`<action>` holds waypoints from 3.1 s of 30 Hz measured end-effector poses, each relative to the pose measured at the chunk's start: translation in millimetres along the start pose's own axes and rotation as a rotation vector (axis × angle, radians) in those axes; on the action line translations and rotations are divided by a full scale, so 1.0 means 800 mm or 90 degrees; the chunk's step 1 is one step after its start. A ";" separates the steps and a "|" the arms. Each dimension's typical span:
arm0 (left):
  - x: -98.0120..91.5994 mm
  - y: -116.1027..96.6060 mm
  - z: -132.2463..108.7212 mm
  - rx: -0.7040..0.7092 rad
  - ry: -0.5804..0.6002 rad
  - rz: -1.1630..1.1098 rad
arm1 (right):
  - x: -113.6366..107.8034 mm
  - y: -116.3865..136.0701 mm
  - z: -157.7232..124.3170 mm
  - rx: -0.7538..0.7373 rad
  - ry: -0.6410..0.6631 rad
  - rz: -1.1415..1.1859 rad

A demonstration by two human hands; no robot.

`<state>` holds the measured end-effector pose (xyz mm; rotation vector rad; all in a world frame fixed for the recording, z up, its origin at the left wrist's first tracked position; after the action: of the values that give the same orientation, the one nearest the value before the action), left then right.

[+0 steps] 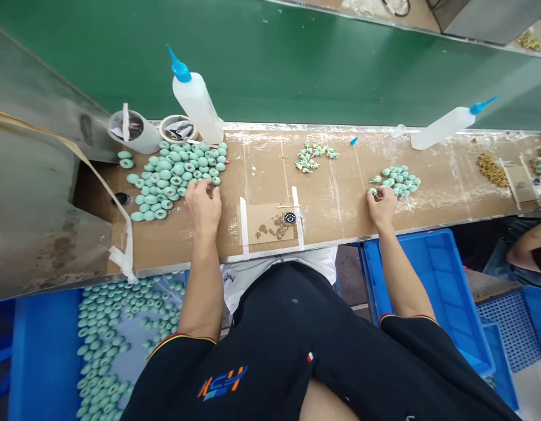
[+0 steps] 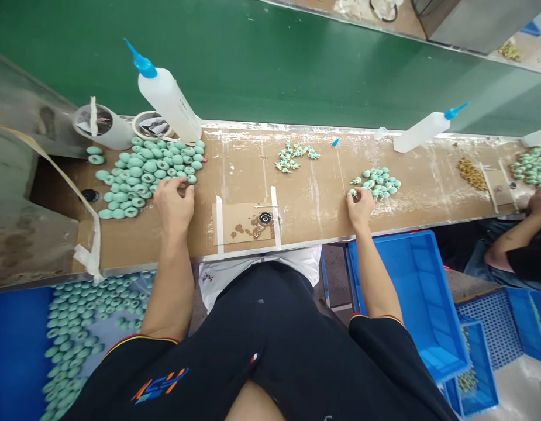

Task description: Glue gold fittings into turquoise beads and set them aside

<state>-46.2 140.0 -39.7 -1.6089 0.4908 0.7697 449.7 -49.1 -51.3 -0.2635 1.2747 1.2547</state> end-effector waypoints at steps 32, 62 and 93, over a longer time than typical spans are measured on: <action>0.006 -0.013 -0.061 0.046 0.098 -0.402 | 0.143 0.203 0.028 -0.223 0.227 0.201; 0.025 -0.018 -0.099 -0.056 0.232 -0.538 | 0.034 0.277 -0.091 -0.582 0.452 0.191; 0.033 -0.041 -0.126 -0.070 0.395 -0.620 | -0.003 0.306 -0.081 -0.374 0.273 0.408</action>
<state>15.5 50.3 -30.3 -1.9038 0.0404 -0.4524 217.8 -6.2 40.7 -0.5974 1.3713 2.2140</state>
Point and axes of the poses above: each hand's wrist, its own z-axis towards the middle knuckle, its own x-axis out of the palm, y = z × x, the point moved 5 cm from there along z, towards the middle knuckle, and after that the axes turned 10 degrees about -x, right-handed, at the moved point
